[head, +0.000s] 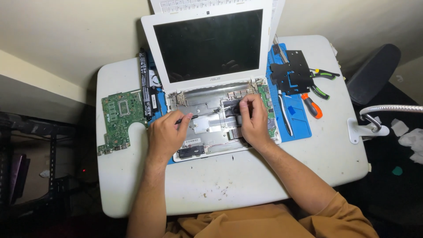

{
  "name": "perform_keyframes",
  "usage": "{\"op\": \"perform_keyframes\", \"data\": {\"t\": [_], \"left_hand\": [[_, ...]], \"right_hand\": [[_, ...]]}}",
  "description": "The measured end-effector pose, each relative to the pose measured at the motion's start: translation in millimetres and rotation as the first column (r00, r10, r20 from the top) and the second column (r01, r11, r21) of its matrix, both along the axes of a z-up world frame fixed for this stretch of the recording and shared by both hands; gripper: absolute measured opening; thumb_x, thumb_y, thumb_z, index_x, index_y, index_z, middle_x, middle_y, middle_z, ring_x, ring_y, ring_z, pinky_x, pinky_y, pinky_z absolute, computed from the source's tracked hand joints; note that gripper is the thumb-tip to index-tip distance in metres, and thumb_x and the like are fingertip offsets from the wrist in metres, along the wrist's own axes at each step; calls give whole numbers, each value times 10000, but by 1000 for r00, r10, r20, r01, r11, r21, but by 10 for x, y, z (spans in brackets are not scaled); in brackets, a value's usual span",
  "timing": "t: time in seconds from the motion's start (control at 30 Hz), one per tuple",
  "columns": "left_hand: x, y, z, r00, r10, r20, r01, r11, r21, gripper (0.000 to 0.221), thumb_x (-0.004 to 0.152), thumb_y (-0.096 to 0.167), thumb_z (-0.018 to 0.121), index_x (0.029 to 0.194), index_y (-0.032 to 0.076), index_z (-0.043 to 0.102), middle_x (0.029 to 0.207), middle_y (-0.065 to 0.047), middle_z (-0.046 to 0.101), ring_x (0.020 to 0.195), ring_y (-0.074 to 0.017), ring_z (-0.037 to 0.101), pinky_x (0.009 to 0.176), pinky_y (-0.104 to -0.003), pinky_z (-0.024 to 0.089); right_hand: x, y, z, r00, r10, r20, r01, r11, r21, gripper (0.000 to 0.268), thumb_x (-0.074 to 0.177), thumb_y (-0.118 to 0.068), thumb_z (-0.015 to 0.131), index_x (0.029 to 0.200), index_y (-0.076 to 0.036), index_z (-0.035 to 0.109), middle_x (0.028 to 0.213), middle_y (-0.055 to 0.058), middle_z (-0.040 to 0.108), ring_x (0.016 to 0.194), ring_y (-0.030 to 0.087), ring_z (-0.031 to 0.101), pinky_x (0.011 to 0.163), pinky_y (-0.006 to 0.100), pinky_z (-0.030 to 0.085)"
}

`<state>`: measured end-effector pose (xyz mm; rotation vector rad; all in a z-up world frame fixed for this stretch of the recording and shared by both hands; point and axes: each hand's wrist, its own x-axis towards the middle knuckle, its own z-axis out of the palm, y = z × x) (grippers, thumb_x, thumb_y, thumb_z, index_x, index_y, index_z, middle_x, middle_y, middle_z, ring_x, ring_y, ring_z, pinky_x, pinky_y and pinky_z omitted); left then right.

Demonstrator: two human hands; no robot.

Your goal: The person is disassembling a laptop, removing internal screws and prying off the screen bezel.

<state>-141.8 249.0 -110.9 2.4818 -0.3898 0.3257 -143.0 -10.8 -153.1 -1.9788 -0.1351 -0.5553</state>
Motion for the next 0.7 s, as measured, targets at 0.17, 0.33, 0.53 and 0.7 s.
{"op": "perform_keyframes", "data": {"t": [0.17,0.33,0.53,0.7], "left_hand": [[1,-101,-32,998,-46,-34,44,997,-60,369,1012,374,646,720,148,652,524,-44,595,561,-263,691,512,-333,532],[-19,-114,-44,997,-42,-63,37,995,-92,388,1017,371,635,706,139,645,498,-68,564,517,-292,656,484,-344,509],[-96,-45,-15,995,-5,-97,-7,992,-124,423,1025,386,610,697,120,619,478,-89,548,502,-327,645,464,-372,490],[-396,169,55,983,111,-146,-132,980,-146,248,1068,312,569,927,116,625,678,-156,627,737,-417,658,705,-488,516]], "right_hand": [[-46,92,166,991,102,92,-95,993,-69,78,951,-190,761,966,-131,712,965,36,642,919,252,618,876,364,498],[-47,92,191,987,137,79,-131,988,-83,94,894,-233,830,950,-176,781,1003,31,697,979,265,641,940,373,481],[-30,82,143,979,168,115,-162,985,-58,212,874,-239,854,1056,-165,775,1041,16,740,1039,246,685,989,352,451],[-31,15,125,987,66,143,-61,997,-38,286,983,-121,750,1203,-27,595,1144,127,634,1080,314,620,1001,429,448]]}}
